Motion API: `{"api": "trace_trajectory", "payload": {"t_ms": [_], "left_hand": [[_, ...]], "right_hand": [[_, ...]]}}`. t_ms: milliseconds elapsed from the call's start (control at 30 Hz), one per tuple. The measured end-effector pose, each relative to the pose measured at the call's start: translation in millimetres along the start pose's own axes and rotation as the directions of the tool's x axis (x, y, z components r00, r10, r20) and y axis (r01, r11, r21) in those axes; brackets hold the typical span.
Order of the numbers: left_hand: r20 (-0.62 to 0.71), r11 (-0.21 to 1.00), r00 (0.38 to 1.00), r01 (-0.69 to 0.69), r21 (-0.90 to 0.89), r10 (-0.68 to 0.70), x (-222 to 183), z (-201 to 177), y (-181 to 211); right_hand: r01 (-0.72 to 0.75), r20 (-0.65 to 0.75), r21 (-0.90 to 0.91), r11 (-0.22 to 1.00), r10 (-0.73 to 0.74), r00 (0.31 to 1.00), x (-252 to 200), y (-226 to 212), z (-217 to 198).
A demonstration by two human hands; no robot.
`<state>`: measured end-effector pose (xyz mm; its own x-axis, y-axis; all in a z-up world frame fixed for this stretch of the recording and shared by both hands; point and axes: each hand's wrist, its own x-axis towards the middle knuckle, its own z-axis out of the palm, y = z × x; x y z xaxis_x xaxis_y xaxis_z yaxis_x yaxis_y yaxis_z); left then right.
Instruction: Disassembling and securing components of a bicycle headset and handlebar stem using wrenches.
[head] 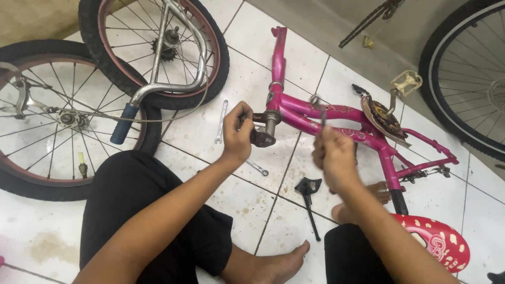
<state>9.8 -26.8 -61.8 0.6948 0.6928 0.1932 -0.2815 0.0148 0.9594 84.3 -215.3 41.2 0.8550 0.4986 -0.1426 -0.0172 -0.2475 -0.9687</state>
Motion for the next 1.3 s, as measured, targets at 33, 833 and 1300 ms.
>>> {"api": "trace_trajectory", "payload": {"t_ms": [33, 833, 1300], "left_hand": [[-0.01, 1.0, 1.0, -0.002, 0.006, 0.002, -4, 2, 5], [0.22, 0.998, 0.974, 0.054, -0.035, -0.045, -13, 17, 49], [0.357, 0.916, 0.924, -0.255, 0.311, 0.137, -5, 11, 88]], "right_hand": [[0.001, 0.011, 0.002, 1.0, -0.001, 1.0, 4, -11, -9], [-0.176, -0.094, -0.084, 0.981, 0.168, 0.981, -20, 8, -31], [-0.285, -0.016, -0.124, 0.95, 0.286, 0.958, -34, 15, -30]]}}
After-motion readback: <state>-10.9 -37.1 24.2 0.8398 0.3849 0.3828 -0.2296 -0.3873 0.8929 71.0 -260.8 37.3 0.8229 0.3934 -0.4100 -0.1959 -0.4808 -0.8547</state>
